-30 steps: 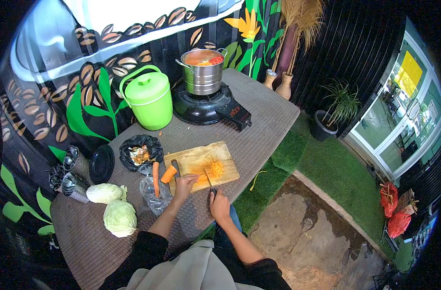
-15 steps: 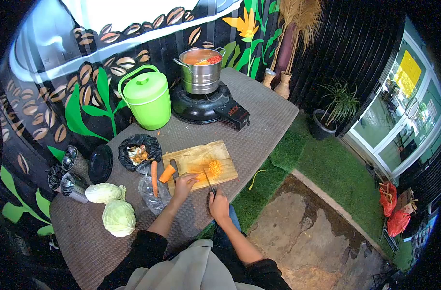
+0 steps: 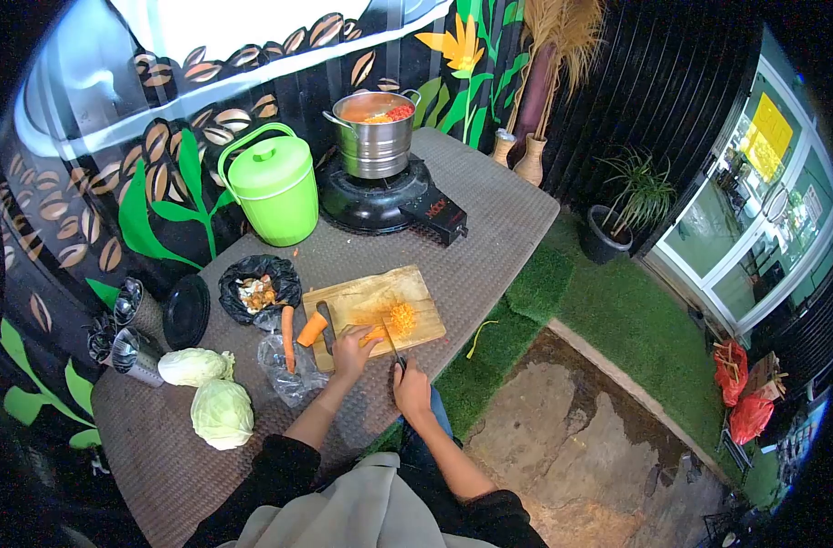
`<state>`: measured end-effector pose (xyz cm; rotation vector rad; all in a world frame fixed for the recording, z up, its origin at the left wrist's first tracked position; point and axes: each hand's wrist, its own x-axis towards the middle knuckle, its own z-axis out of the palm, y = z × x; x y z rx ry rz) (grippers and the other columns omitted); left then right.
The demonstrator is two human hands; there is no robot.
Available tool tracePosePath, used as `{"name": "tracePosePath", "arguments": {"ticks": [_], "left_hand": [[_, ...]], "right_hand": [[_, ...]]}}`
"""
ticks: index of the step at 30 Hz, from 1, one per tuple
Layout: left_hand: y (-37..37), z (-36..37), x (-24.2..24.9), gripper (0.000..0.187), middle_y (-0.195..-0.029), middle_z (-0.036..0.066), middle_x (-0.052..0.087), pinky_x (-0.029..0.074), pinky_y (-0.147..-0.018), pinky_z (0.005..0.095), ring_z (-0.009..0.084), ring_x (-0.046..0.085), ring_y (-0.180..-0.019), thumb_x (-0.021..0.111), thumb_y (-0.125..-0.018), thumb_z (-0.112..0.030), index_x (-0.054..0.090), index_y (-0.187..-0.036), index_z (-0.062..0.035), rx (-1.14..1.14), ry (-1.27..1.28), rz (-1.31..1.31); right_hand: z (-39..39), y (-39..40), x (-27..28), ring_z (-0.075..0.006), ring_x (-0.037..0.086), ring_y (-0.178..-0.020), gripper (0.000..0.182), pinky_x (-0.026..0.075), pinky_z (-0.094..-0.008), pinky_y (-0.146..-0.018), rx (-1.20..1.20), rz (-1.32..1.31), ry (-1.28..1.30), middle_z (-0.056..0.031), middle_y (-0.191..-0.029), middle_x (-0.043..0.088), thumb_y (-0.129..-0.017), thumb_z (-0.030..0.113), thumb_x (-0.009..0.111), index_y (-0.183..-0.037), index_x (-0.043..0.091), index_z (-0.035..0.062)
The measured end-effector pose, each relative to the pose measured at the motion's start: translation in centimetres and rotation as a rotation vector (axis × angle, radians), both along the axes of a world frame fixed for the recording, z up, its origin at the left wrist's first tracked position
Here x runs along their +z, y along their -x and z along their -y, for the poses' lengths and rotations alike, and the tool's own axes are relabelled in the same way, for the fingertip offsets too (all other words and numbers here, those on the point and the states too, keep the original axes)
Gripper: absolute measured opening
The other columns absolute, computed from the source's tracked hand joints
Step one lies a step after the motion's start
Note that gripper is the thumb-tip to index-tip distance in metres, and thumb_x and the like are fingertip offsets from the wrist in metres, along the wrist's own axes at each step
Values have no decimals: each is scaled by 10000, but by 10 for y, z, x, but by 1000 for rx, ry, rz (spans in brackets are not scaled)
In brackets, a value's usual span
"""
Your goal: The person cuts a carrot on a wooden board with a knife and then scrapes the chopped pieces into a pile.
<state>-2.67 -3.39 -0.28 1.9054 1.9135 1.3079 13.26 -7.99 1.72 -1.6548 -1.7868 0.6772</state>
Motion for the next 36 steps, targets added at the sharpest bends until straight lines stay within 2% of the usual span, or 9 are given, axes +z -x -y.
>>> {"name": "tracePosePath", "arguments": {"ticks": [10,15,21,26,32,33,36], "left_hand": [[8,0,9,265,-964,97,701,499,-811,343,253,627,-941,744,-737,-230,732,-927,-45,-74,16,-79],[9,-10,-7,198,-945,116,704,495,-847,360,257,624,-973,738,-735,-150,731,-875,-10,-150,-94,14],[7,-9,-8,151,-935,125,703,496,-853,354,253,618,-965,711,-744,-85,730,-864,6,-170,-34,156],[7,-9,-11,165,-931,120,706,501,-829,346,255,619,-930,711,-743,-77,730,-886,3,-180,-25,132],[7,-8,-10,177,-941,122,704,501,-817,346,252,613,-924,706,-750,-70,729,-910,1,-171,-20,107],[6,-7,-7,174,-940,119,704,501,-817,344,250,611,-922,702,-752,-67,729,-910,1,-179,-20,77],[6,-5,1,135,-939,115,706,502,-824,343,255,617,-922,665,-768,-42,729,-880,-4,-176,15,131]], "right_hand": [[1,-1,7,-494,594,-724,241,469,-539,-634,7,-4,17,-326,-721,590,-933,195,529,-918,522,-46],[-5,2,12,-498,593,-726,241,471,-542,-632,23,-15,-10,-324,-730,595,-938,195,522,-935,523,-46],[-24,8,21,-487,607,-747,279,487,-551,-674,94,137,42,-309,-763,616,-950,237,492,-954,531,-39],[-40,8,45,-436,642,-763,293,510,-527,-685,181,382,83,-281,-773,634,-952,272,478,-982,531,-14],[-28,22,19,-424,656,-740,242,517,-527,-667,117,405,130,-253,-752,644,-953,274,480,-974,472,33],[-25,25,13,-404,665,-703,229,528,-503,-628,116,451,49,-219,-737,657,-968,275,453,-951,446,46],[-42,25,9,-410,663,-748,256,526,-506,-659,146,402,116,-236,-776,657,-968,289,454,-982,458,34]]}}
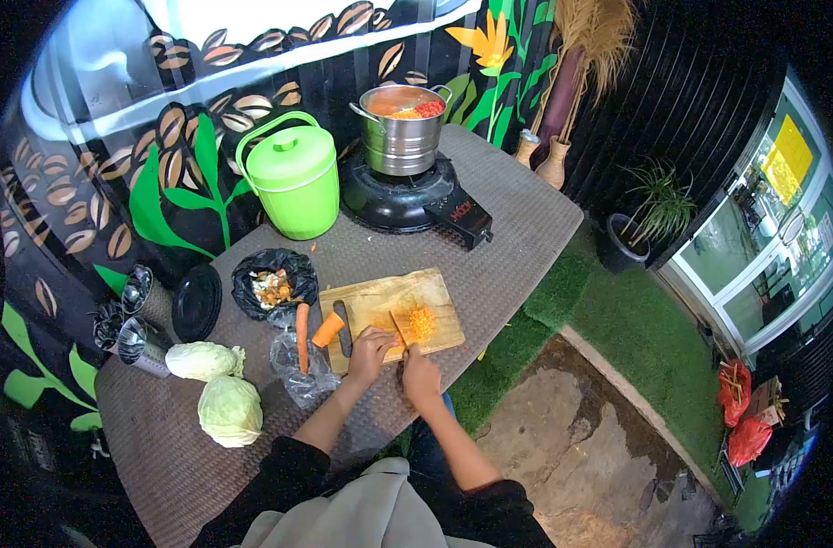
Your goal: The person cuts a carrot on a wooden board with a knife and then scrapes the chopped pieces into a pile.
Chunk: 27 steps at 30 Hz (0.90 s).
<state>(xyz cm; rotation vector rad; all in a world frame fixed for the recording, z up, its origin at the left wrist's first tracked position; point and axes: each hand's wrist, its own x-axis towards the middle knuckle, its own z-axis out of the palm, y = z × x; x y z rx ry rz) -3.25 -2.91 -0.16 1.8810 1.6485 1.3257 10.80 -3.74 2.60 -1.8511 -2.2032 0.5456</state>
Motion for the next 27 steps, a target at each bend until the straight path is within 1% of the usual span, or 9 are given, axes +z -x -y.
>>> {"name": "tracePosePath", "arguments": {"ticks": [7,9,12,15,18,19,21,24,27], "left_hand": [[1,-1,-1,130,-939,114,706,491,-825,347,257,610,-914,660,-772,-33,729,-878,-2,5,8,30],[1,0,0,131,-938,114,706,487,-826,344,257,606,-912,659,-773,-31,728,-880,1,5,17,14],[-1,0,2,124,-930,115,705,486,-823,343,257,605,-909,664,-770,-31,729,-871,-1,13,27,46],[0,0,1,116,-913,115,704,487,-814,343,253,607,-897,673,-762,-33,730,-859,-5,4,11,62],[1,-2,2,108,-877,113,699,490,-804,346,251,609,-884,677,-753,-33,731,-845,-10,24,45,30],[1,-2,2,108,-877,113,699,490,-804,346,251,609,-884,677,-753,-33,731,-845,-10,25,46,32],[3,-4,2,103,-844,115,689,492,-789,352,256,610,-866,679,-749,-34,730,-836,-11,-4,57,46],[4,-6,1,99,-836,120,679,492,-774,355,266,609,-849,680,-748,-33,729,-830,-12,-27,36,39],[6,-5,2,103,-847,128,677,492,-764,357,276,610,-833,684,-740,-34,729,-829,-12,-26,54,8]], "right_hand": [[-21,-8,14,-424,647,-840,313,515,-517,-727,88,-2,180,-277,-869,644,-961,322,457,-1058,479,25],[1,5,10,-436,641,-862,300,508,-517,-754,-57,-45,128,-283,-890,642,-960,302,457,-1057,502,21],[-3,13,14,-440,636,-895,312,498,-525,-783,-105,-88,186,-282,-920,643,-958,303,453,-1055,519,14],[-24,2,23,-442,632,-911,317,495,-533,-791,-7,-73,208,-286,-925,642,-956,312,458,-1047,520,15],[-38,-10,4,-450,628,-912,327,495,-530,-800,101,-16,225,-288,-918,640,-959,321,453,-1047,516,12],[-27,-6,13,-450,628,-912,327,495,-530,-800,102,-14,226,-288,-918,640,-959,321,453,-1047,516,12],[-2,6,27,-458,626,-902,330,498,-528,-794,-79,-41,181,-292,-914,640,-956,316,462,-1050,517,6],[3,15,20,-475,621,-875,309,496,-534,-763,-90,-101,147,-317,-887,625,-967,284,444,-1047,494,-11],[-22,9,9,-453,632,-877,323,503,-521,-770,-21,-85,159,-303,-896,635,-964,296,444,-1040,511,-11]]}}
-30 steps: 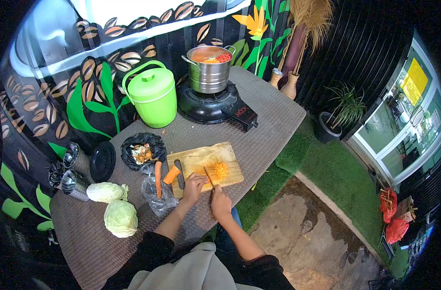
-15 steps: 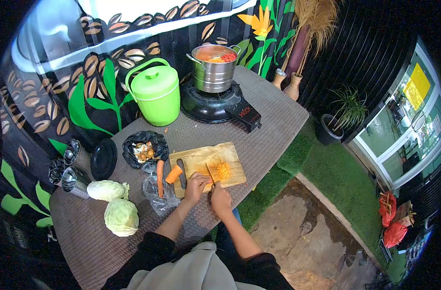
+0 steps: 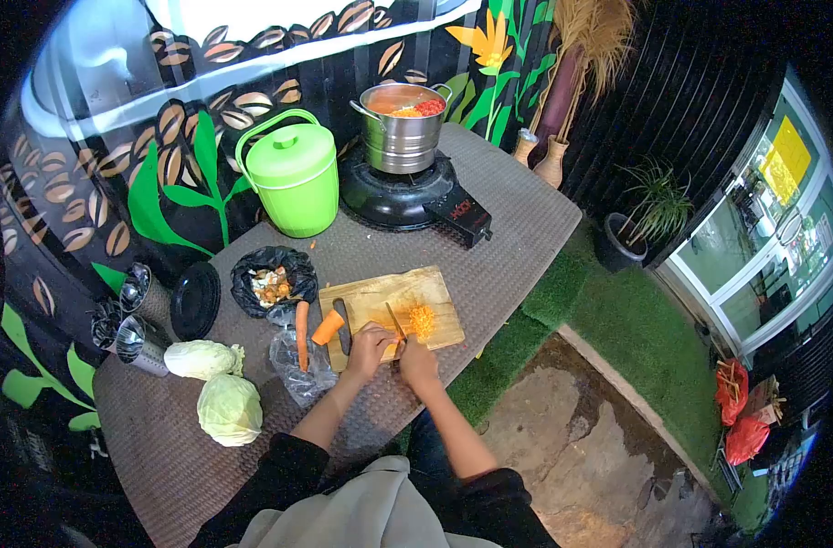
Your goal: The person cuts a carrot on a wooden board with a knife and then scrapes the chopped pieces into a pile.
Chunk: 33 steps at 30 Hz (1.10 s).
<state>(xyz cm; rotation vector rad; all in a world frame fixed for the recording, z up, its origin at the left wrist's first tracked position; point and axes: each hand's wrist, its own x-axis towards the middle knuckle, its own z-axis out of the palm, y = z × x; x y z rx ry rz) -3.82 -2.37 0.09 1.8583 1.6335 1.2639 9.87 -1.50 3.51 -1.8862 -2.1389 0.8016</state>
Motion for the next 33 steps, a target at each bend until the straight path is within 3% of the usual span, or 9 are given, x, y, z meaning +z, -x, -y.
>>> {"name": "tracePosePath", "arguments": {"ticks": [6,8,13,16,20,22,27,33], "left_hand": [[-1,0,3,103,-803,136,662,491,-756,363,288,615,-812,683,-738,-47,731,-823,-15,13,27,65],[1,-1,0,103,-805,135,663,491,-755,361,286,616,-811,680,-743,-50,731,-825,-13,17,35,56],[4,-1,-1,105,-835,136,677,496,-755,359,279,622,-817,674,-754,-57,730,-828,-8,0,62,75],[1,-1,-1,101,-856,138,684,500,-756,359,275,623,-819,672,-753,-45,729,-825,-4,-8,19,40],[0,2,-12,103,-853,130,685,503,-769,352,267,622,-836,658,-751,-17,724,-828,0,25,-47,85],[2,0,-12,104,-855,127,686,503,-773,348,264,621,-842,655,-749,-10,723,-827,0,23,-73,70],[2,4,6,74,-830,122,683,500,-763,345,263,618,-836,660,-746,-18,723,-783,-6,2,-19,92],[4,3,0,115,-856,135,688,498,-767,344,257,622,-842,670,-750,-12,727,-849,-2,15,54,71]], "right_hand": [[-22,-12,8,-426,641,-904,358,508,-491,-800,173,126,129,-272,-937,652,-965,305,434,-1087,531,-18],[2,-2,6,-460,625,-899,371,494,-527,-793,-10,61,54,-316,-919,632,-954,326,462,-1062,513,-25],[16,11,0,-463,628,-878,310,494,-538,-775,-93,-8,-13,-310,-886,632,-968,311,442,-1024,500,11],[-16,-1,-7,-466,626,-877,343,490,-534,-770,88,-49,-19,-306,-876,635,-970,315,426,-1043,499,-13],[-18,-5,3,-442,639,-885,334,507,-506,-774,141,37,77,-279,-893,649,-967,298,436,-1051,515,-16],[6,4,6,-459,625,-906,335,487,-537,-792,-25,34,85,-311,-953,626,-968,303,424,-1046,496,-15],[11,14,-11,-463,622,-913,336,488,-534,-797,-115,-7,12,-312,-970,622,-960,305,440,-1034,491,-19],[-10,2,5,-486,613,-896,358,492,-526,-792,111,54,89,-318,-948,624,-960,305,448,-1028,479,-45]]}}
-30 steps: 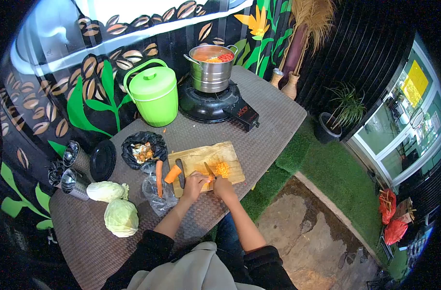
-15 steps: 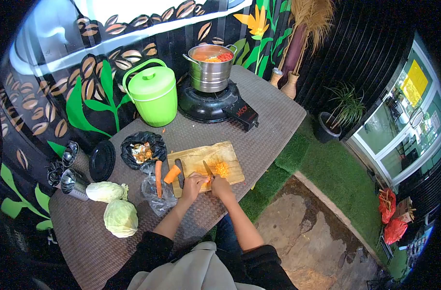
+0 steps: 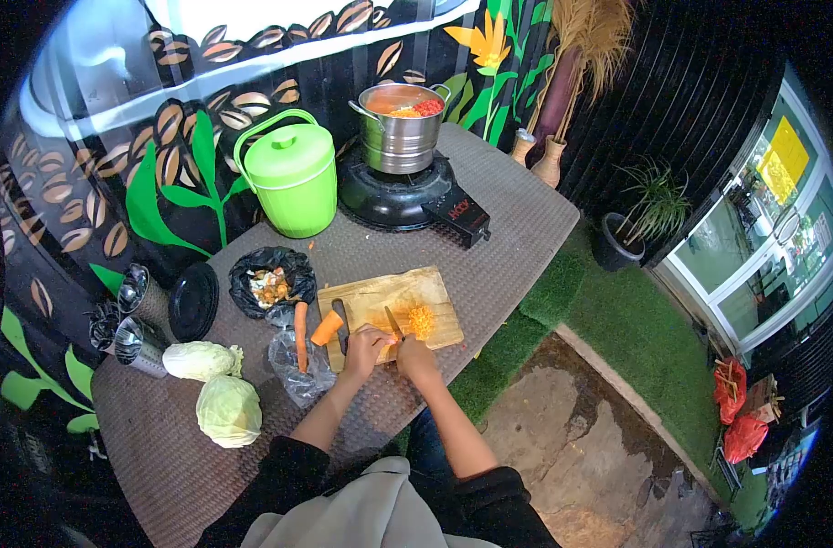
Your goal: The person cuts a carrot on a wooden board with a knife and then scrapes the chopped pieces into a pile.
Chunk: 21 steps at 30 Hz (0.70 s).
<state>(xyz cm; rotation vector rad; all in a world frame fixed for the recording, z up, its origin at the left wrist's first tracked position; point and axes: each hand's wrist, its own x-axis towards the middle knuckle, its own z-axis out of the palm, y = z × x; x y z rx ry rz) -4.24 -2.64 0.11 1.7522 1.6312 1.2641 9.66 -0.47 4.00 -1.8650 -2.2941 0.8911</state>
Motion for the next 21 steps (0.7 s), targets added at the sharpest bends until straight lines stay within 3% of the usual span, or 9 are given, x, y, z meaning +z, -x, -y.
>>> {"name": "tracePosePath", "arguments": {"ticks": [5,15,17,21], "left_hand": [[-1,1,-3,126,-868,134,690,503,-768,346,263,623,-848,647,-764,3,726,-863,-1,-1,-59,-23],[-4,7,-4,124,-862,141,677,509,-759,355,276,628,-842,625,-804,-25,713,-886,9,40,-105,-45],[-4,7,-2,119,-853,141,676,509,-752,353,274,629,-831,630,-802,-31,712,-880,7,59,-99,-25],[-2,3,-11,110,-827,134,674,508,-730,343,261,630,-804,638,-801,-49,716,-858,3,42,-125,10]], "right_hand": [[34,17,-9,-471,614,-916,372,490,-527,-796,-236,-35,-47,-307,-940,631,-969,312,428,-1053,480,-47],[7,0,-20,-466,618,-913,339,482,-544,-795,-43,-24,-11,-299,-930,631,-966,288,434,-1045,490,-37],[26,11,-17,-462,620,-902,338,488,-529,-792,-178,-22,-109,-304,-906,631,-966,284,434,-1046,488,-41],[29,18,-7,-474,617,-890,346,490,-523,-783,-221,-76,-124,-315,-895,625,-968,289,426,-1044,488,-43]]}}
